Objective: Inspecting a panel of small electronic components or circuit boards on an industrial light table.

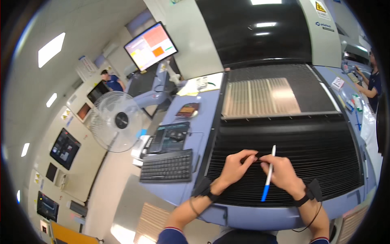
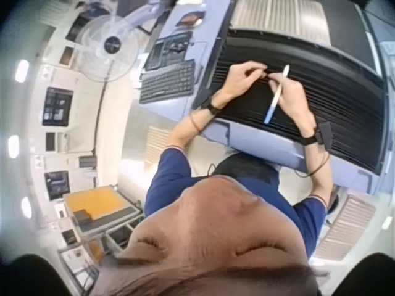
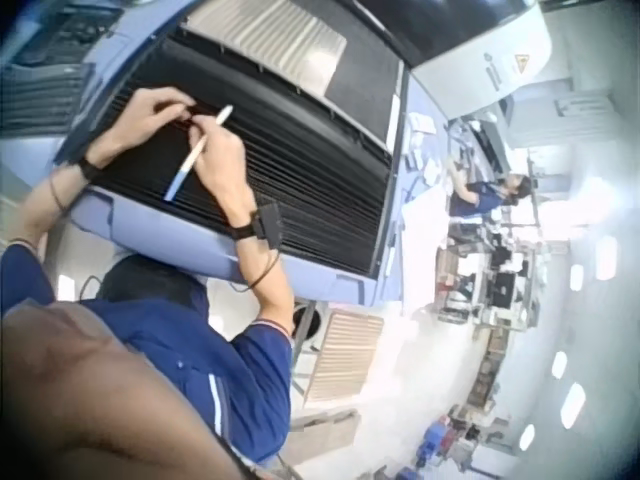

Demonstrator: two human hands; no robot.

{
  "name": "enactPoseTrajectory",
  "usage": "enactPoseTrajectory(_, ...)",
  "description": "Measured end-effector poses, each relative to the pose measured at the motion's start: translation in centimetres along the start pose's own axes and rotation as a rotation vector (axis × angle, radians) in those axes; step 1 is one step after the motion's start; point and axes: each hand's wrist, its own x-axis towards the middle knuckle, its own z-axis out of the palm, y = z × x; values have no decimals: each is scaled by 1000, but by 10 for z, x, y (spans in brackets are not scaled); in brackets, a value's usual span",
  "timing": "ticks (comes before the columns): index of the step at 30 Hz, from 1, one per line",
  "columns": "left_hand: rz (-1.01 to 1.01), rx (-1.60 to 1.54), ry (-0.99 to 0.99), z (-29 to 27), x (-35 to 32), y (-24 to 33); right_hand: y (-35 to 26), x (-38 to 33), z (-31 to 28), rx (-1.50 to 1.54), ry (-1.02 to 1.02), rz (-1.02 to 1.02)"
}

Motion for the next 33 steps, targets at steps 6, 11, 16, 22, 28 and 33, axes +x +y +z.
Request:
enactPoseTrajectory(6,134,143,16,-1,-13,8,-2,-9,9,-67,-7,-217)
enactPoseTrajectory(11,135,157,-2,-4,-20,8,-1,-8,15,-68,-65,-245)
enactPoseTrajectory(16,222,174,-4,-2,-16,6,-5,-7,12,-83,-70,-204)
enactPoseTrajectory(22,222,161,-16,-4,-20,6,-9,-10,12,-91,-89,-192)
enactPoseTrajectory(28,233,-34,87,-22,-8,47,-9,-6,10,-92,-25,-181)
enactPoseTrajectory(33,546,-202,218,-57,18,126,-1,-11,6,-94,21,-190)
